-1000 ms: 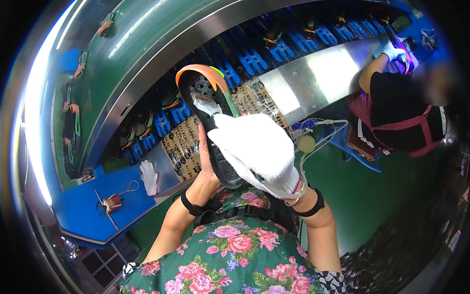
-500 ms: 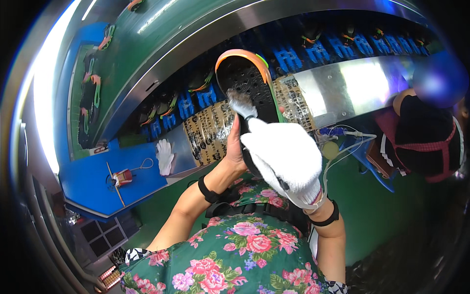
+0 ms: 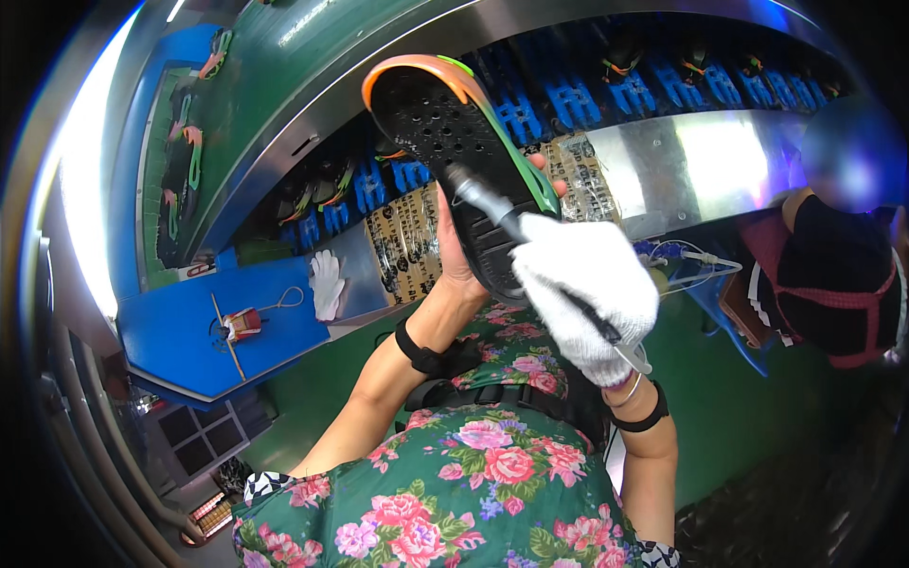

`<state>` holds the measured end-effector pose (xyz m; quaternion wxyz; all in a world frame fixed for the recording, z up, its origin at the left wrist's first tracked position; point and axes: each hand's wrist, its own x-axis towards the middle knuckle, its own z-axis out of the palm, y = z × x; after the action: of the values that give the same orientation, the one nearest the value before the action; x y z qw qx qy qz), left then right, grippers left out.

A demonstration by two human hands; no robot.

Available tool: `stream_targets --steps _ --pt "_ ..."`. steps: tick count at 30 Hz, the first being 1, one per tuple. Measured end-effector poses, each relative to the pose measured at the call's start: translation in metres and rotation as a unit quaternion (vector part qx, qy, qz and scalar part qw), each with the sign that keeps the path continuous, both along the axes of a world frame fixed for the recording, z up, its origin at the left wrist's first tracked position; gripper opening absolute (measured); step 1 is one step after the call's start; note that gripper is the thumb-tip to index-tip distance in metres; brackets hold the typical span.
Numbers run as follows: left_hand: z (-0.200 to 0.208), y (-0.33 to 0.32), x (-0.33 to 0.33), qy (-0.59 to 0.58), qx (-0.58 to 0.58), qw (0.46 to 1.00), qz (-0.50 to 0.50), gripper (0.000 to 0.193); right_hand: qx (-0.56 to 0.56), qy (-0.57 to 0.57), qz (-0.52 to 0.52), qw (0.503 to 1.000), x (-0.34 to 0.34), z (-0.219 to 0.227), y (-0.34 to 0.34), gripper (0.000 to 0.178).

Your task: Applying adhesive to the bottom of shoe soles using a brush.

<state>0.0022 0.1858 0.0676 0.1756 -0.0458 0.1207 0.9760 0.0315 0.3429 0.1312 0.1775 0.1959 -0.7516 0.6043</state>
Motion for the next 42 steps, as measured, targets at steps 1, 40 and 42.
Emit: stream_targets --steps 1,40,42 --pt "0.000 -0.001 -0.002 0.010 0.031 0.999 0.008 0.095 0.035 0.030 0.011 0.999 0.000 0.000 0.001 0.019" --pt "-0.004 -0.035 -0.012 0.027 0.016 0.982 -0.189 0.094 0.129 0.065 0.187 0.972 0.026 -0.018 0.025 0.034" --pt "-0.004 -0.037 -0.013 0.011 0.043 0.981 -0.190 0.089 0.136 0.103 0.205 0.964 0.030 -0.018 0.021 0.036"
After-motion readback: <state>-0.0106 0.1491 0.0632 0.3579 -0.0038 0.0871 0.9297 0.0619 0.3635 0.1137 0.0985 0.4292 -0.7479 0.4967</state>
